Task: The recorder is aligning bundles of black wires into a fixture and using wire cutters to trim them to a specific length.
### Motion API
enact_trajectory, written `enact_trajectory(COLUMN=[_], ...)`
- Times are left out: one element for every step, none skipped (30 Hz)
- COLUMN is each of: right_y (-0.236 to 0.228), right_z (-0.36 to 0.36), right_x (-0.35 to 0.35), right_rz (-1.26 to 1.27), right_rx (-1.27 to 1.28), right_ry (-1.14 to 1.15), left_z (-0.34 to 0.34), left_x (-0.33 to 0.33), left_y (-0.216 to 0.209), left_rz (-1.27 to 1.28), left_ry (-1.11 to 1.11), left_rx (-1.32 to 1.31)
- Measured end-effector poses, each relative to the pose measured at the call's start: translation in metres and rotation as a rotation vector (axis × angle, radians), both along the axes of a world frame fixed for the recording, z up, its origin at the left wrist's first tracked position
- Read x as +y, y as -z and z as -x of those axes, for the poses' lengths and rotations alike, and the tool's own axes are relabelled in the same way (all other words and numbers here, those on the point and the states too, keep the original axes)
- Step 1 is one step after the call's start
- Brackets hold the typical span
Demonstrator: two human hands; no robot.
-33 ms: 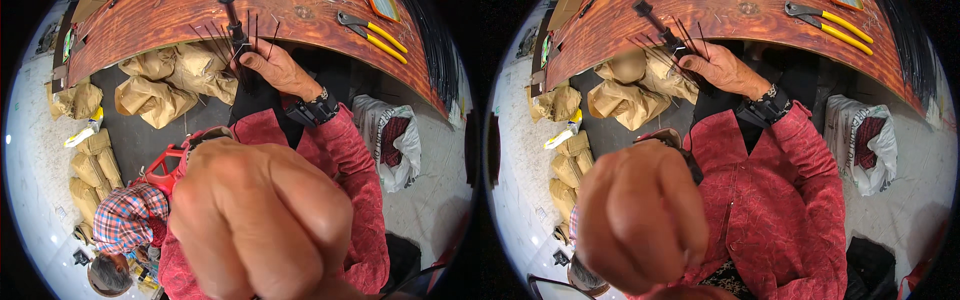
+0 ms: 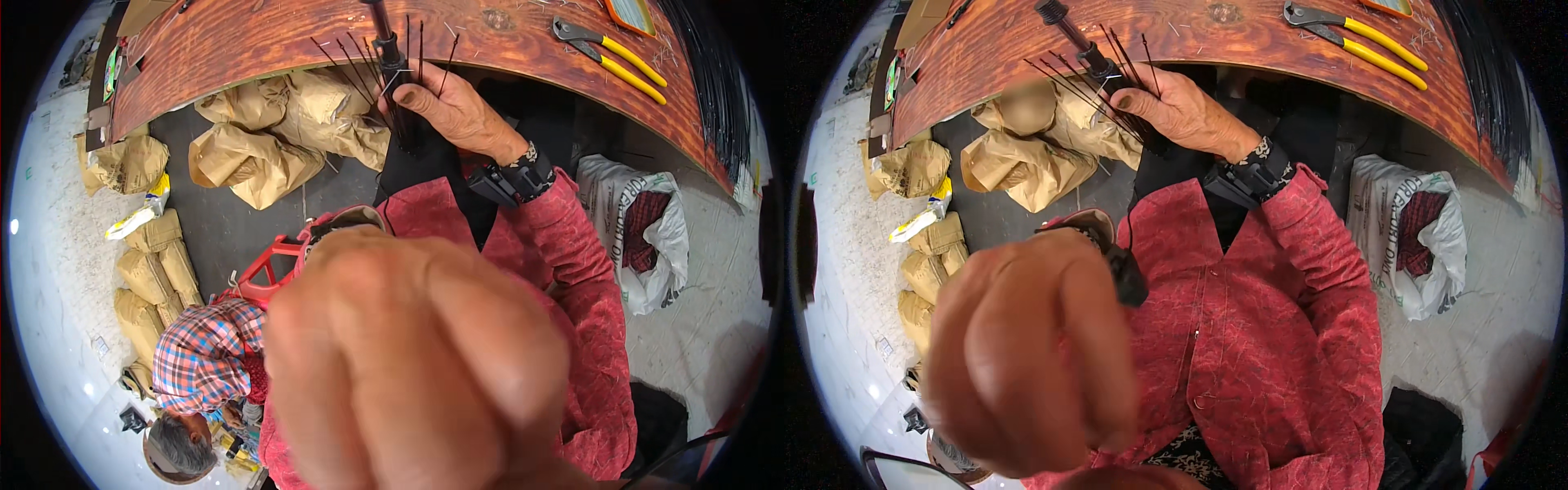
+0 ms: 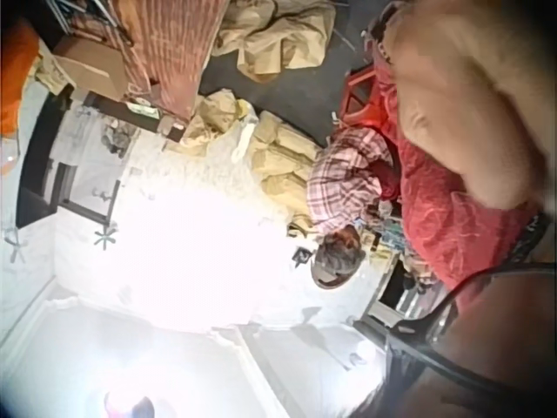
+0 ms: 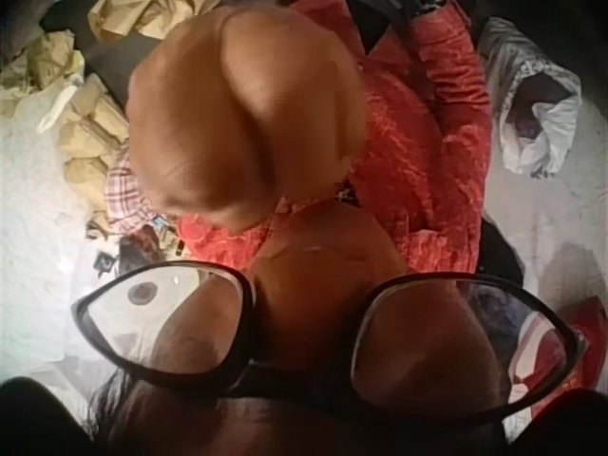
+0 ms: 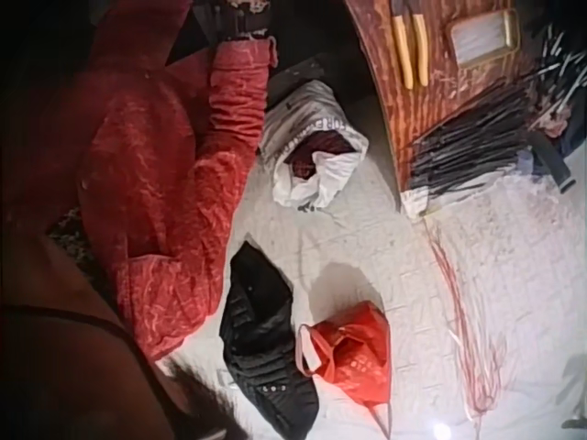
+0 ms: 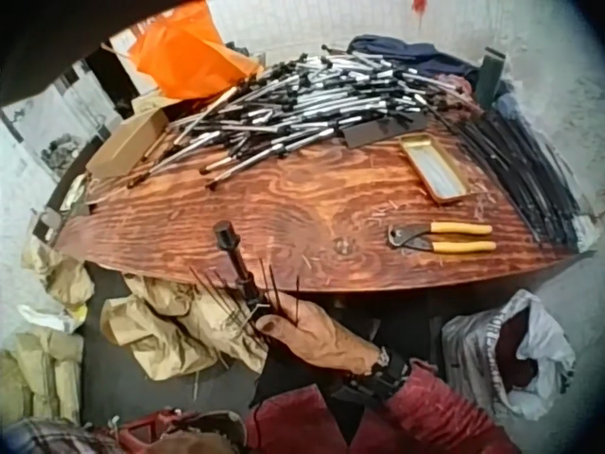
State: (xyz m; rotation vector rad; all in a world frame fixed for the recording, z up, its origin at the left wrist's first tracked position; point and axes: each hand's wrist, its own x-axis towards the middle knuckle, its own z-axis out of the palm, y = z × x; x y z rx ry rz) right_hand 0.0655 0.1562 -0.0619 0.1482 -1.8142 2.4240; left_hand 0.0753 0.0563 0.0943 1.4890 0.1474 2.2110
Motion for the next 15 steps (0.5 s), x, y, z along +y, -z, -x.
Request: enact_trajectory(right_y=[-0.0005, -0.0004, -0.0001, 0.0003, 0.0005, 0.0001, -0.0017, -0.004, -0.0056, -0.0056, -0.0036, -0.0029, -0.0018, -0.0012, -0.0014], right_z=[-0.0005, -0.0016, -0.002, -0.002, -0.0019, -0.0019, -0.0009, -0.0001, 0.0004, 0.0003, -0.001, -0.0018, -0.0026, -0.0025, -0.0012], right_x=[0.0013, 0.0005, 0.0006, 0.002, 0.0032, 0.0027, 0.0026, 0.0019, 0.0009, -0.0002, -0.0006, -0.0002, 0.0001, -0.0002, -0.0008], right_rz=[0.037, 0.08, 0.088, 0.074, 0.059, 0.045, 0.048, 0.035, 0.022, 0.009, 0.014, 0.024, 0.034, 0.046, 0.05], right_rx=[0.004, 0.008, 0.013, 0.008, 0.001, -0.007, -0.006, -0.007, -0.009, -0.012, -0.013, -0.015, -0.017, -0.019, -0.017], right_ry=[0.0, 0.002, 0.002, -0.006, -0.013, -0.02, -0.019, -0.023, -0.027, -0.031, -0.031, -0.029, -0.027, -0.026, -0.025], left_z=[0.0007, 0.0011, 0.0015, 0.0019, 0.0023, 0.0026, 0.0033, 0.004, 0.0045, 0.0049, 0.0052, 0.0065, 0.0077, 0.0091, 0.0105], left_x=[0.0003, -0.0008, -0.0019, -0.0031, -0.0043, -0.0054, -0.0051, -0.0048, -0.0045, -0.0042, -0.004, -0.0042, -0.0044, -0.0045, -0.0044], left_y=[-0.0003, -0.0004, -0.0004, -0.0003, 0.0002, 0.0008, 0.0014, 0.0022, 0.003, 0.004, 0.0051, 0.0045, 0.0041, 0.0037, 0.0035], left_rz=[-0.004, -0.003, -0.002, -0.002, -0.002, -0.003, -0.006, -0.01, -0.013, -0.016, -0.018, -0.022, -0.025, -0.027, -0.029], left_ry=[0.017, 0.036, 0.055, 0.075, 0.096, 0.117, 0.137, 0.157, 0.178, 0.198, 0.217, 0.238, 0.258, 0.278, 0.298], left_rx=[0.003, 0.006, 0.007, 0.008, 0.006, 0.003, 0.001, -0.002, -0.006, -0.01, -0.015, -0.014, -0.014, -0.014, -0.015])
